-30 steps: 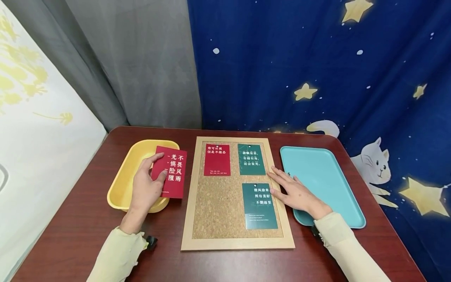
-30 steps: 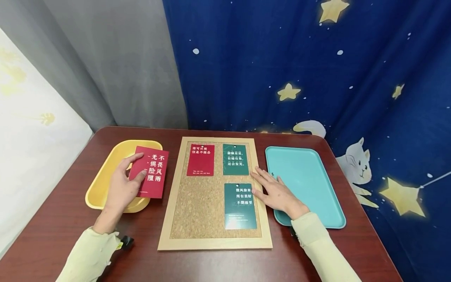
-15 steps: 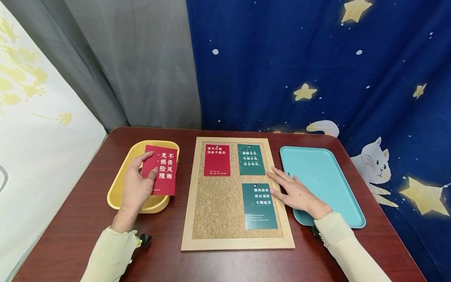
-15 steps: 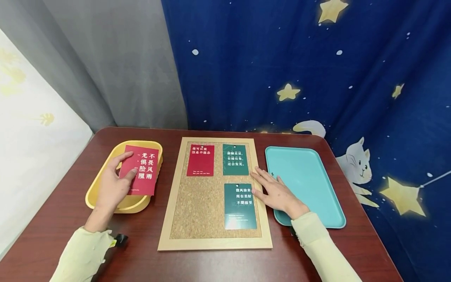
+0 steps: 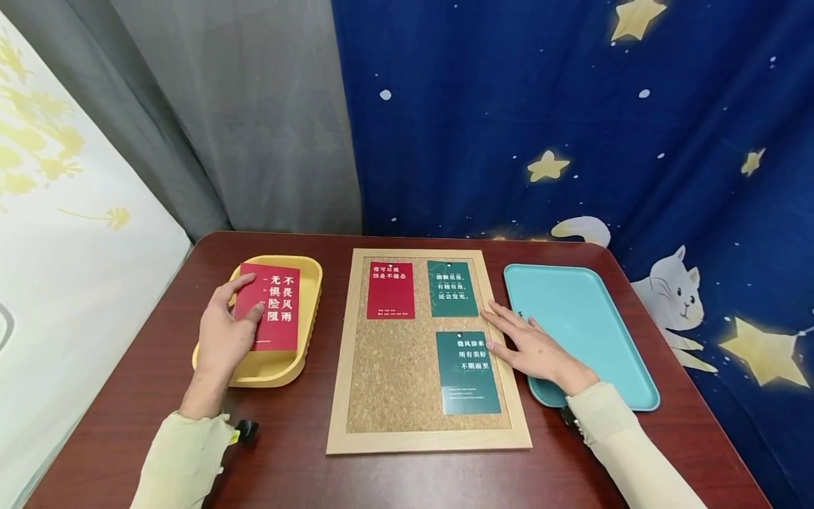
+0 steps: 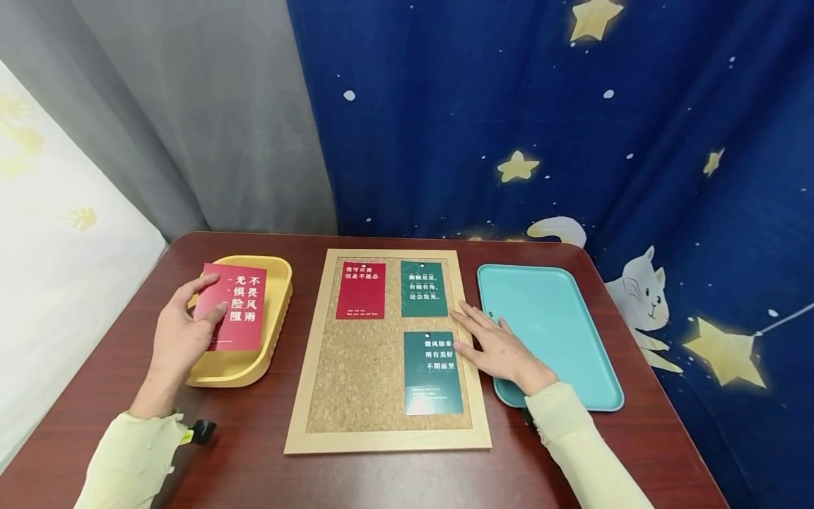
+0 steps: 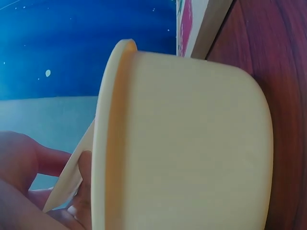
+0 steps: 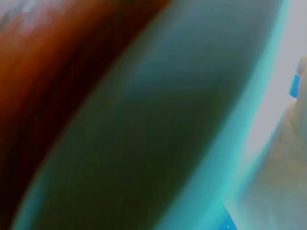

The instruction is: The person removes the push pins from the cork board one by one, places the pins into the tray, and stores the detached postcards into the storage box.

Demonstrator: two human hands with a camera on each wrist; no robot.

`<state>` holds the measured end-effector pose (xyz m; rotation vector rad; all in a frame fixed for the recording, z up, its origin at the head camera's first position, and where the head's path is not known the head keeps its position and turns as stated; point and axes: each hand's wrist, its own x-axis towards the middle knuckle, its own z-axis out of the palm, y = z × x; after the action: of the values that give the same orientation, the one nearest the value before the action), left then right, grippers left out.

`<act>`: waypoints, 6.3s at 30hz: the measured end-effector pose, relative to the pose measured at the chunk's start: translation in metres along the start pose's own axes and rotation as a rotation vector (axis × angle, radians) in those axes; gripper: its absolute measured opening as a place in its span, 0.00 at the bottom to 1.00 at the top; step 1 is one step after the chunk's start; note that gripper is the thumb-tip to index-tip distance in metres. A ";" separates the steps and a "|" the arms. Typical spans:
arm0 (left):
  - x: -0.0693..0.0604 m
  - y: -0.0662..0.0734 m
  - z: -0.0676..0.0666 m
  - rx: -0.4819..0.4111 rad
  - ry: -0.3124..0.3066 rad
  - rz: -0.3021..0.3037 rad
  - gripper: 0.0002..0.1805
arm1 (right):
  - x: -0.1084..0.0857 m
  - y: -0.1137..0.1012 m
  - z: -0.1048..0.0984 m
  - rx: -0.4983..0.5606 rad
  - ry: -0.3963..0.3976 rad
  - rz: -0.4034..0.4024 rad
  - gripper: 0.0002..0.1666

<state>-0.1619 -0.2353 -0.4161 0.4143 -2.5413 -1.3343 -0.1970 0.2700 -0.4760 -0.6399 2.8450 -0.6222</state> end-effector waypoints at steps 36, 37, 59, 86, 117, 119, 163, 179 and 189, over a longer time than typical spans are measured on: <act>0.014 -0.028 0.003 0.314 -0.230 0.151 0.45 | 0.001 0.001 0.001 -0.001 -0.002 -0.006 0.40; 0.014 -0.029 0.003 0.325 -0.234 0.149 0.45 | 0.001 0.001 0.001 -0.001 -0.002 -0.006 0.40; 0.016 -0.030 0.001 0.433 -0.295 0.018 0.38 | 0.000 -0.001 -0.001 0.002 -0.003 -0.004 0.41; 0.015 -0.026 0.005 0.563 -0.387 -0.009 0.48 | 0.002 -0.001 0.000 0.017 -0.009 0.002 0.40; 0.014 -0.027 0.007 0.627 -0.420 0.032 0.43 | 0.000 -0.002 -0.001 0.024 -0.010 0.004 0.40; 0.014 -0.027 0.007 0.625 -0.422 0.033 0.43 | 0.000 -0.002 -0.001 0.025 -0.008 0.006 0.40; -0.008 0.010 0.024 0.329 -0.008 0.445 0.14 | -0.001 0.000 0.000 0.045 -0.004 0.011 0.39; -0.026 0.027 0.063 0.227 -0.015 0.585 0.09 | 0.000 -0.002 -0.005 0.037 0.009 0.000 0.38; -0.037 0.032 0.085 0.208 -0.084 0.606 0.09 | 0.002 -0.003 -0.004 0.049 0.009 0.012 0.37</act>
<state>-0.1609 -0.1402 -0.4390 -0.3662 -2.5692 -0.8782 -0.1985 0.2681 -0.4710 -0.6128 2.8304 -0.6916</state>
